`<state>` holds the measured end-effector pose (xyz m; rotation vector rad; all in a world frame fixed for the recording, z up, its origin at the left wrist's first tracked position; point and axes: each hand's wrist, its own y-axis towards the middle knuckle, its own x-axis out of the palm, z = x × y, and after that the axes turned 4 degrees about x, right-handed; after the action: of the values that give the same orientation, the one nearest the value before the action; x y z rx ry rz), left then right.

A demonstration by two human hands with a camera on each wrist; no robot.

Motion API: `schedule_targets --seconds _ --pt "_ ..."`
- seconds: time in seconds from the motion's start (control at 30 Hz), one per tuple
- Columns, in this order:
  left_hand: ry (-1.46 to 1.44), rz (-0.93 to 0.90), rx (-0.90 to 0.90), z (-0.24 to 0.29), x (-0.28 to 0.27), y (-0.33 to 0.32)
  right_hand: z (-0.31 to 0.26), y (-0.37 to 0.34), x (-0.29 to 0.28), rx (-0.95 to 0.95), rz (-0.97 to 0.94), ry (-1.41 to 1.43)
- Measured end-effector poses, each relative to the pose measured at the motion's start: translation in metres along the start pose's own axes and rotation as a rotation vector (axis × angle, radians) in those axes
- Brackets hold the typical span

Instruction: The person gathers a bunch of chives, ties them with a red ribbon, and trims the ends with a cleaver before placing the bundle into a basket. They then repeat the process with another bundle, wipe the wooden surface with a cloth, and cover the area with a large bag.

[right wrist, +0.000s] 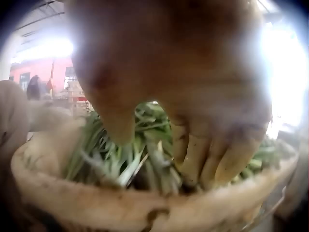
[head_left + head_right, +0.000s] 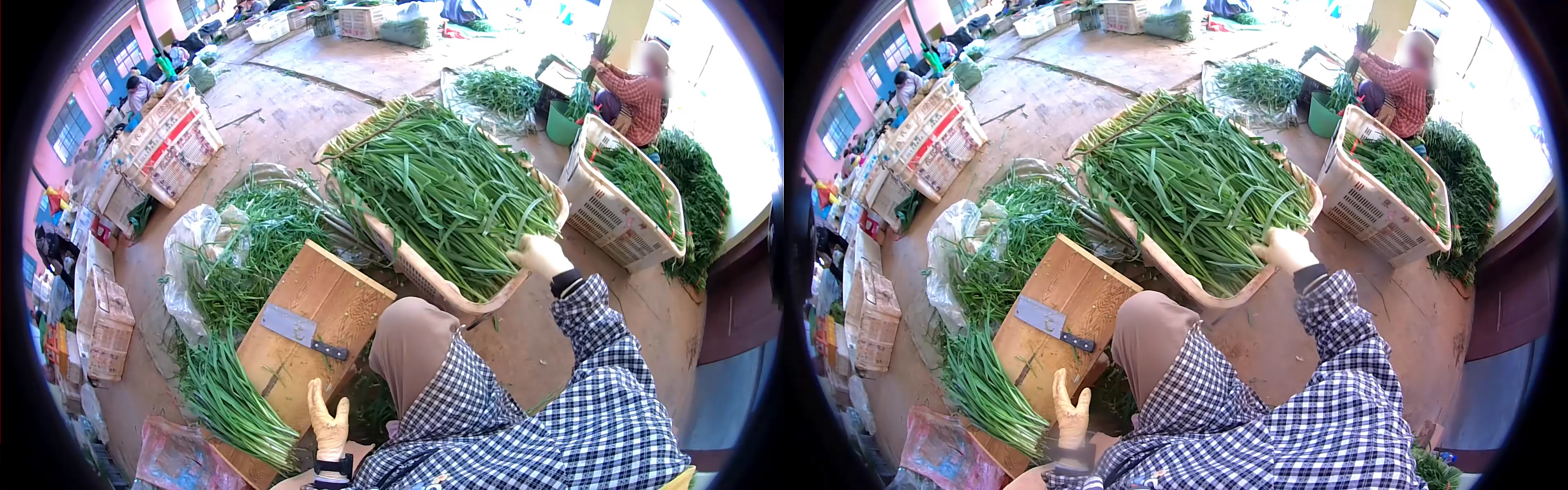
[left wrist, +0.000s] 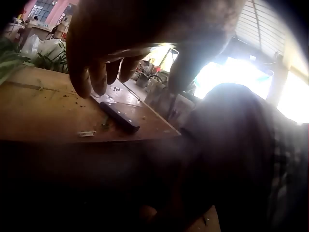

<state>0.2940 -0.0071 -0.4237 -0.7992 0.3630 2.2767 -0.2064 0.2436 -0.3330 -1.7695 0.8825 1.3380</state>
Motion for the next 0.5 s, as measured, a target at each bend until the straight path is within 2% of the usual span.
schedule_targets --seconds 0.03,0.07,0.17,0.3,0.4,0.5 --pt "-0.029 -0.005 -0.068 -0.005 0.001 -0.003 0.004 -0.010 0.007 -0.021 -0.027 0.040" --pt "-0.038 -0.005 -0.083 -0.008 0.002 -0.005 -0.001 -0.014 0.017 0.000 -0.027 -0.053" --pt "0.036 -0.084 -0.073 -0.011 0.009 -0.006 -0.008 -0.020 0.040 -0.063 0.102 -0.179" --pt "-0.020 -0.114 0.006 -0.012 0.026 -0.004 -0.021 0.002 0.063 0.019 0.143 -0.328" --pt "-0.067 -0.116 0.008 -0.015 0.029 -0.004 -0.004 0.024 0.072 -0.011 0.103 -0.207" --pt "-0.108 -0.135 -0.063 -0.024 0.028 -0.006 -0.006 0.020 0.048 -0.083 0.051 -0.171"
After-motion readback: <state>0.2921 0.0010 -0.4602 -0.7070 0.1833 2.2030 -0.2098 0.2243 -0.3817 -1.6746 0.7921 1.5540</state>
